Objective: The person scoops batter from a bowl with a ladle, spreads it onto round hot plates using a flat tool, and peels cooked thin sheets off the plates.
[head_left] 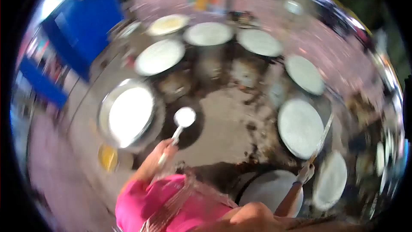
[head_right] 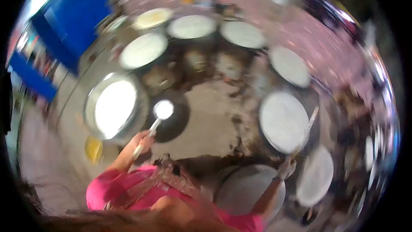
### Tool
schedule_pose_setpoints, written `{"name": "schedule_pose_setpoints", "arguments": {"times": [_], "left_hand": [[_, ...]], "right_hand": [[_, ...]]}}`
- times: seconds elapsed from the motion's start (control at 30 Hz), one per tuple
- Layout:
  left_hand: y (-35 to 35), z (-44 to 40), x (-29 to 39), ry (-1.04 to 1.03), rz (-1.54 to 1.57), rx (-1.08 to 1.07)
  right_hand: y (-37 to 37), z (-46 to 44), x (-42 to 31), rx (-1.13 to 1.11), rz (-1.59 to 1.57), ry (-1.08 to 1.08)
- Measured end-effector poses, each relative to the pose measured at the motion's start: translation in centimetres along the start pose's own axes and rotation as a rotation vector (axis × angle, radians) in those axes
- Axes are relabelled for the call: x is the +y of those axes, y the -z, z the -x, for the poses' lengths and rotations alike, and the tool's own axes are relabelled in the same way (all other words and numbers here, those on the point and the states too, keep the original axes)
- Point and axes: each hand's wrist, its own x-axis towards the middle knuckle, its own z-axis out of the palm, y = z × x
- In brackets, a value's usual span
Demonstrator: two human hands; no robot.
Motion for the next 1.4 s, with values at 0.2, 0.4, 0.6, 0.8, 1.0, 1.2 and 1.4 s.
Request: {"name": "schedule_pose_setpoints", "arguments": {"times": [0.2,0.4,0.6,0.8,1.0,1.2,1.4], "left_hand": [[8.6,12.3,3.4,-0.545,-0.037,-0.218],[19.2,17.0,14.9,-0.764,-0.281,0.062],[29.5,15.3,26.8,-0.393,0.190,0.631],[30.2,14.4,27.2,-0.237,0.469,0.476],[16.7,24.9,25.8,-0.214,0.510,0.113],[-0.4,37.3,23.8,-0.530,0.042,0.070],[-8.8,45.5,23.4,-0.808,-0.271,0.105]], "right_hand": [[-26.9,16.8,-9.5,-0.820,0.331,0.776],[-45.0,42.1,-17.8,-1.088,0.978,1.327],[-53.1,58.0,-15.6,-1.222,1.305,1.650],[-49.8,55.4,-5.2,-1.188,1.188,1.227],[-39.9,57.5,-5.6,-1.025,1.062,1.160],[-40.1,59.2,-15.2,-0.728,0.499,1.477],[-42.1,59.5,-26.7,-0.460,0.092,1.734]]}}
